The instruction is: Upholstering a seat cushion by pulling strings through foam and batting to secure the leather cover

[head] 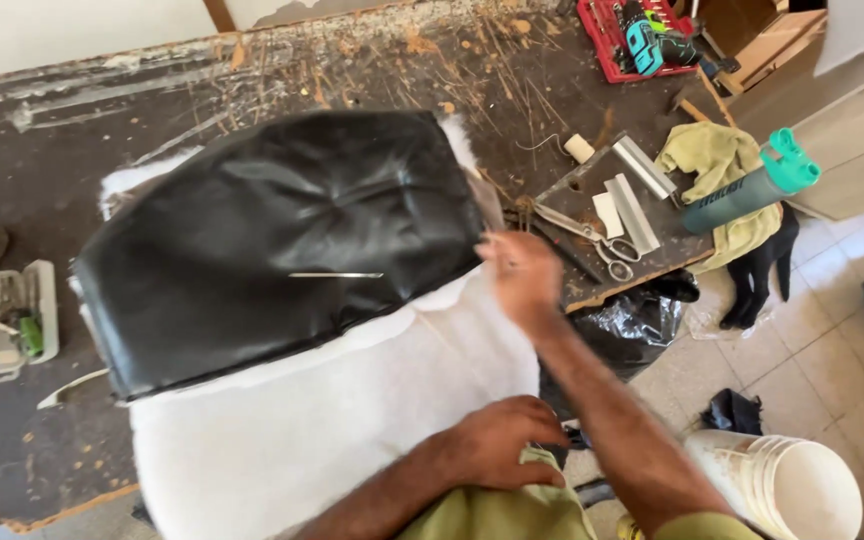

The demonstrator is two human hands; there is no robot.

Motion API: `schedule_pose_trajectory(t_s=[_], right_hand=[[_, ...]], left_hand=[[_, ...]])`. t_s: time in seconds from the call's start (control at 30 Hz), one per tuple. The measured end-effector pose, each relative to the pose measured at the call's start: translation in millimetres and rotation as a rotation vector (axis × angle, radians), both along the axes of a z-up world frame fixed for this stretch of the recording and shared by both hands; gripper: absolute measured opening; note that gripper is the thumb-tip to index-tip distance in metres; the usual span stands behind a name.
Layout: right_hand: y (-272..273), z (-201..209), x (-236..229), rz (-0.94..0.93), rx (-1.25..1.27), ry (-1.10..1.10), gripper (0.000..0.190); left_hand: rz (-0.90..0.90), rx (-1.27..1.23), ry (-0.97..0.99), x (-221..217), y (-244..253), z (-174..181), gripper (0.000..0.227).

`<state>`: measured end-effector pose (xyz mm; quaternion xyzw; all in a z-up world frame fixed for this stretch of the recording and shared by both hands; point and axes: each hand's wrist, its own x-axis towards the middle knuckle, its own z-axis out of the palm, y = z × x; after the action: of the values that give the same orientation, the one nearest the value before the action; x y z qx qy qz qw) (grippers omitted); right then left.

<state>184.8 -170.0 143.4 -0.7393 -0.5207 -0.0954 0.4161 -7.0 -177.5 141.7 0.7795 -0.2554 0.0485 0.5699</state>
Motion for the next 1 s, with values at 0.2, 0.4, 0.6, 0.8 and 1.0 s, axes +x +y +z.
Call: schedule_pose_trajectory(t_s=[0.2,0.4,0.6,0.8,1.0], right_hand=[[-118.9,-149.0,152.6,-0.560,-0.665,0.321,0.053],[-115.9,-196.8,260.8,-0.572,-0.665,0.369,0.025],[-42.1,-210.2,371.0,-0.361,-0.344,-0.048,0.018],[2.0,-235.1,441.9,-0.213,-0.650,-0.145,0.061],[-26.7,-255.4,495.6,-0.198,-0.645,-0.073,0.030]], left_hand=[[0.357,0.183,0.295,75.1,36.6,18.2,0.035],[0.692,0.406,0.328,266.8,71.9,-31.6,0.034],[0.995,0.485,0.517,463.0,122.9,-96.7,0.050],[0.949,0.511,1.028,529.9,146.9,-220.3,0.030],[1.013,0.581,0.803,474.7,130.4,-49.7,0.026]])
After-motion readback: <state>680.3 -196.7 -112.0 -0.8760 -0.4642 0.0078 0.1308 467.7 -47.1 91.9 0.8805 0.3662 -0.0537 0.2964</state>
